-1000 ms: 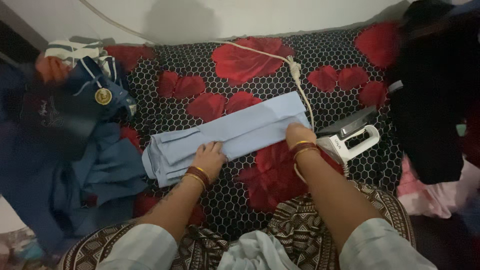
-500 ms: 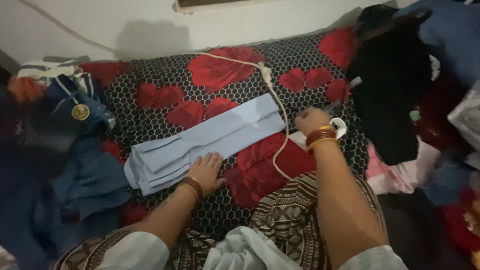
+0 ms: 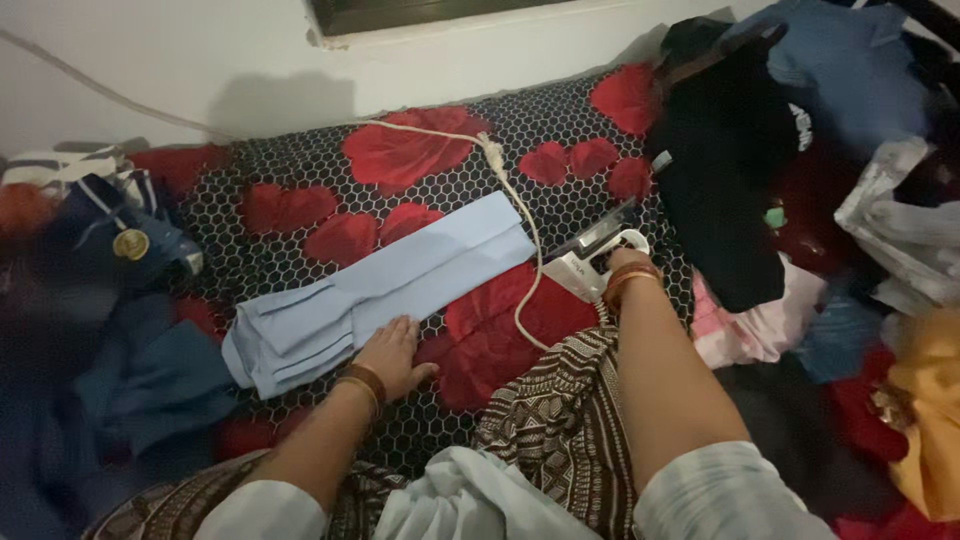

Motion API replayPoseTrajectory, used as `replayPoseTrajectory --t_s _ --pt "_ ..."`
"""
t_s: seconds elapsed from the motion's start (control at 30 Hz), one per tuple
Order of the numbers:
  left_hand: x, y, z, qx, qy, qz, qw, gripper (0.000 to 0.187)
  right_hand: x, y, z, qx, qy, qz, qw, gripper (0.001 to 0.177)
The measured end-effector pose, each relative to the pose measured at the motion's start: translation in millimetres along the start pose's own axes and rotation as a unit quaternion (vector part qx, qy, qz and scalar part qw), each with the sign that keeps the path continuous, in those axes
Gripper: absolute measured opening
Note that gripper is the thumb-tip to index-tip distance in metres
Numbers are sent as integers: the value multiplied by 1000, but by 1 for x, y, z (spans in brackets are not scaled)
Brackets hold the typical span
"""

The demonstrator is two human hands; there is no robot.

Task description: The person irons a light blue shirt and a pair of blue pants on a bed. They fold the shirt, iron it, then unfold and iron the pants, smoothing and folding them as they go.

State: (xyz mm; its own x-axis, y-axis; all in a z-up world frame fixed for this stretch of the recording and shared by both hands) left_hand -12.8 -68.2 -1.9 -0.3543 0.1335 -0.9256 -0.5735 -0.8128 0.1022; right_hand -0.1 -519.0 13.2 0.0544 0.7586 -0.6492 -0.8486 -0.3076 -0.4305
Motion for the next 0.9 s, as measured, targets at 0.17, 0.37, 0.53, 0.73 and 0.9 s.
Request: replayPoseTrajectory --t_s 0.17,0.37,0.53,0.73,0.9 --pt "6 -2 -3 8 20 29 999 93 2 -3 1 11 -5 -28 1000 36" --pt "9 -8 -8 39 63 39 996 85 11 -5 -17 -8 8 -86 996 36" --pt "-1 -11 -6 56 136 128 981 69 13 -22 -20 -106 10 -363 926 36" --pt "-34 -35 -5 -88 153 115 978 26 -6 -63 55 -216 -22 -297 930 29" --pt "-50 -88 7 -201 281 176 922 20 14 -109 147 -297 -140 -251 910 26"
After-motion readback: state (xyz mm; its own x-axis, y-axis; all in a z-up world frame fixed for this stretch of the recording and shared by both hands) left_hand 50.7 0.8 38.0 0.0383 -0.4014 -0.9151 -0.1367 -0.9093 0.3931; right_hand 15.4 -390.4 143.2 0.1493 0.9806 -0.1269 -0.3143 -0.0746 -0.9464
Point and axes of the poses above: each hand's wrist, its own z-axis away from the middle knuckle, its own x-axis out of the palm, y = z × x, the point moved 4 cm from there along -z, towards the middle knuckle, and after that the axes turned 5 degrees about -y, right-handed, at the moved point
